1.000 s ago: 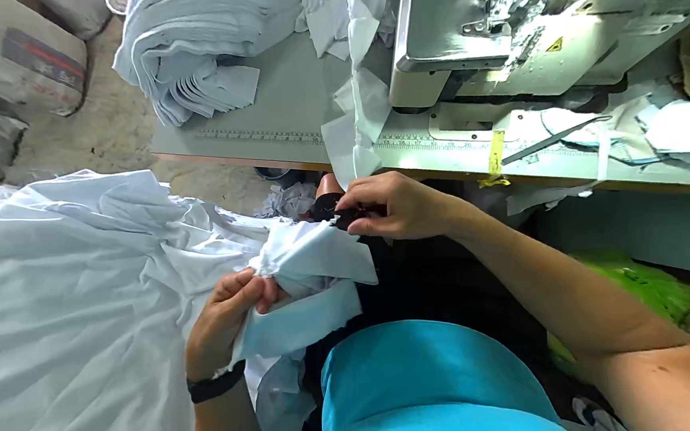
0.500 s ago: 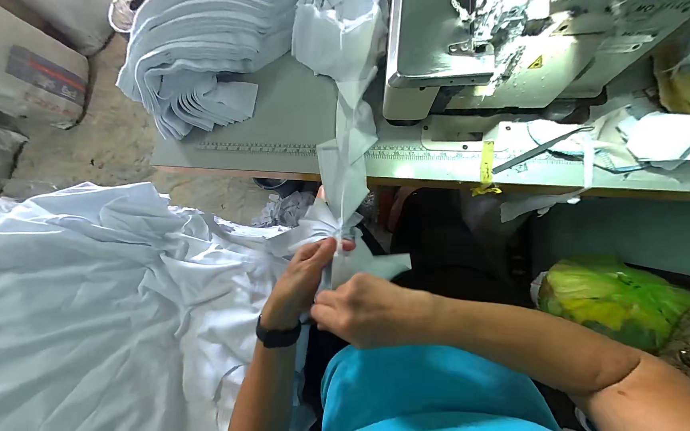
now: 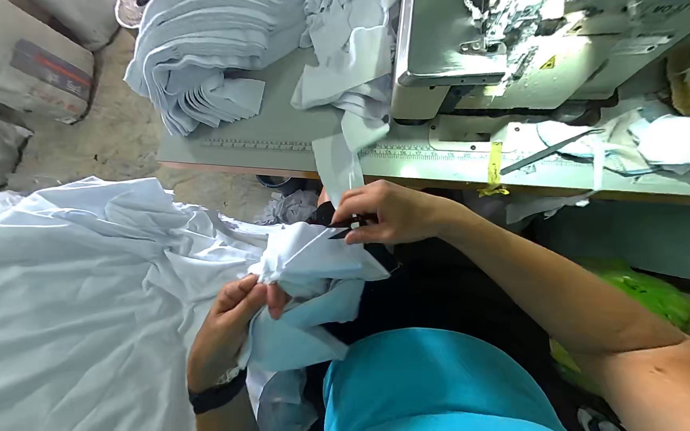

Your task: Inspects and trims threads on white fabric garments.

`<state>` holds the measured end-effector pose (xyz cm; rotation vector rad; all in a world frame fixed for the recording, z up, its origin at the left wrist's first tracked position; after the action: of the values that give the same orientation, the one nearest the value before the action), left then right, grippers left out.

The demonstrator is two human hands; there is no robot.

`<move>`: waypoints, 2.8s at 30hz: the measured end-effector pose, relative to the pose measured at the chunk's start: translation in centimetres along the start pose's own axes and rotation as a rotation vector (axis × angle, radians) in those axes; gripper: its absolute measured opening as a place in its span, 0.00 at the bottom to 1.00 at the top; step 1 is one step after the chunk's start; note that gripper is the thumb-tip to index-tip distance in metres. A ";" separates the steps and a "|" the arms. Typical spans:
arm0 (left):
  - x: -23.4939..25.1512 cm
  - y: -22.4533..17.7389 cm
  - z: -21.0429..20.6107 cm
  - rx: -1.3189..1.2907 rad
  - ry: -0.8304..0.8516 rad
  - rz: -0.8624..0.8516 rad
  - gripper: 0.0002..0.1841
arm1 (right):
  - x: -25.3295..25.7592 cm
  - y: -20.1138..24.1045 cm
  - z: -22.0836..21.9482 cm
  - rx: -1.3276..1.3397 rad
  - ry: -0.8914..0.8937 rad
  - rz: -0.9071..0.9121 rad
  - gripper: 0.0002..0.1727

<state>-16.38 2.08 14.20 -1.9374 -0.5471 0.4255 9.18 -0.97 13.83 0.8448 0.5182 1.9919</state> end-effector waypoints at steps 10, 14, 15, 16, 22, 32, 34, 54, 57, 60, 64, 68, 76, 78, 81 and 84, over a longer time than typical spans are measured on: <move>4.2 3.2 0.8 0.228 -0.368 0.058 0.17 | -2.5 7.5 -3.5 -0.279 -0.035 0.024 0.09; 7.0 8.4 -2.8 0.144 -0.131 0.315 0.19 | -3.6 9.4 -9.1 -0.351 0.112 0.059 0.04; 7.2 9.0 -3.3 0.069 -0.101 0.331 0.19 | -4.0 9.6 -10.2 -0.305 0.156 0.072 0.04; 7.1 9.1 -3.5 0.010 -0.105 0.322 0.19 | -4.3 9.6 -10.5 -0.193 0.194 0.080 0.05; 3.9 5.9 -3.5 0.083 -0.010 0.185 0.15 | -1.3 4.1 -1.7 0.401 -0.275 -0.180 0.10; 0.1 1.4 -0.1 -0.071 -0.254 0.110 0.15 | 0.1 -0.9 -2.5 0.228 0.222 -0.414 0.12; -0.3 1.6 1.3 -0.070 -0.355 0.081 0.16 | -0.6 0.2 -0.1 0.356 0.156 -0.348 0.11; 1.6 0.9 0.7 0.200 -0.429 0.049 0.15 | -4.1 8.6 0.1 -0.256 -0.050 -0.082 0.12; 4.9 5.4 -1.3 0.322 -0.304 0.189 0.13 | -4.1 9.4 -5.8 -0.315 0.044 -0.069 0.11; 7.0 8.4 -3.6 0.171 -0.156 0.314 0.19 | -4.4 9.6 -10.8 -0.455 0.110 -0.027 0.09; 7.1 8.9 -4.3 -0.020 -0.084 0.409 0.12 | -5.2 8.9 -11.9 -0.358 0.187 -0.043 0.12; 6.1 8.3 -3.4 -0.067 -0.147 0.372 0.10 | -4.9 8.7 -7.4 0.305 0.076 0.006 0.14; 5.6 7.9 -3.4 0.051 -0.141 0.241 0.10 | -7.0 -0.8 -0.2 -0.464 -0.428 -0.561 0.15; 5.6 7.8 -3.5 0.132 -0.122 0.259 0.11 | -6.8 -1.5 -0.7 -0.542 -0.441 -0.581 0.14; 5.7 7.6 -4.0 0.276 -0.058 0.297 0.11 | -5.6 -1.8 -1.4 -0.549 -0.489 -0.524 0.11; 5.7 7.2 -4.6 0.619 0.003 0.252 0.13 | -4.2 -1.8 -1.4 -0.469 -0.523 -0.451 0.10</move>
<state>-7.86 -0.84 9.20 -1.4060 -0.1350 0.6637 10.73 -3.64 10.22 0.8182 -0.0662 1.3270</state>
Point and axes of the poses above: each hand's wrist, its own x-axis towards the middle knuckle, its own z-axis out of the back of the hand, y = z × x, the point moved 5 cm from there along x, towards the middle knuckle, and after that the axes turned 12 degrees about -x, right-handed, at the moved point
